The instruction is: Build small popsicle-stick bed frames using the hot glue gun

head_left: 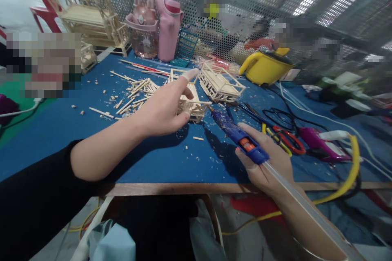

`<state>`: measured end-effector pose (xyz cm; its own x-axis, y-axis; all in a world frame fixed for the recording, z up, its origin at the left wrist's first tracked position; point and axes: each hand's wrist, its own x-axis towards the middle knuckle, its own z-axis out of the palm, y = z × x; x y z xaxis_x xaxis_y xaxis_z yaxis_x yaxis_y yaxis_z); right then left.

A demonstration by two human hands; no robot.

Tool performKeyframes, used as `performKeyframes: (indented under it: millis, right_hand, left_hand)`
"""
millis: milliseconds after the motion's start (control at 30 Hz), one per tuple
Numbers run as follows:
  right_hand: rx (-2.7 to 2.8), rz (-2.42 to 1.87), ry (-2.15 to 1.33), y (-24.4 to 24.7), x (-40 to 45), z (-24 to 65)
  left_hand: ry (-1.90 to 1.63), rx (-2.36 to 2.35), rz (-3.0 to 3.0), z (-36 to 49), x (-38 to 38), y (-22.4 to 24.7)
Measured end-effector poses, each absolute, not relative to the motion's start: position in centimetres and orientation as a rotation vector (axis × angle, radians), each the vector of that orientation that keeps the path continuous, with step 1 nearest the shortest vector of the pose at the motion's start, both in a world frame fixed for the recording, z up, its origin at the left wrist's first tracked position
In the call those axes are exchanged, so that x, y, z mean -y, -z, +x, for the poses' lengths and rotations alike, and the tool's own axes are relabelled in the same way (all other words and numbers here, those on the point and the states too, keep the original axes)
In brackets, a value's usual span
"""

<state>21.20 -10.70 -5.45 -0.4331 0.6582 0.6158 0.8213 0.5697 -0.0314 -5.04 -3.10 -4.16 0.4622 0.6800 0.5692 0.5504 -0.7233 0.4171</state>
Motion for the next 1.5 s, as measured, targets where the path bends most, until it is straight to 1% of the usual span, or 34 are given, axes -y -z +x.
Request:
performKeyframes:
  millis: [1000,1500]
  right_hand:
    - [2.168,-1.233,0.331,5.47,10.78,21.45]
    - [2.292,-1.121,0.331,5.70,10.46,21.20]
  left_hand:
    - [-1.104,-1.077,2.548,-5.05,3.07,4.14]
    - [-1.091,-1.079,2.517,-4.99,3.13,4.01]
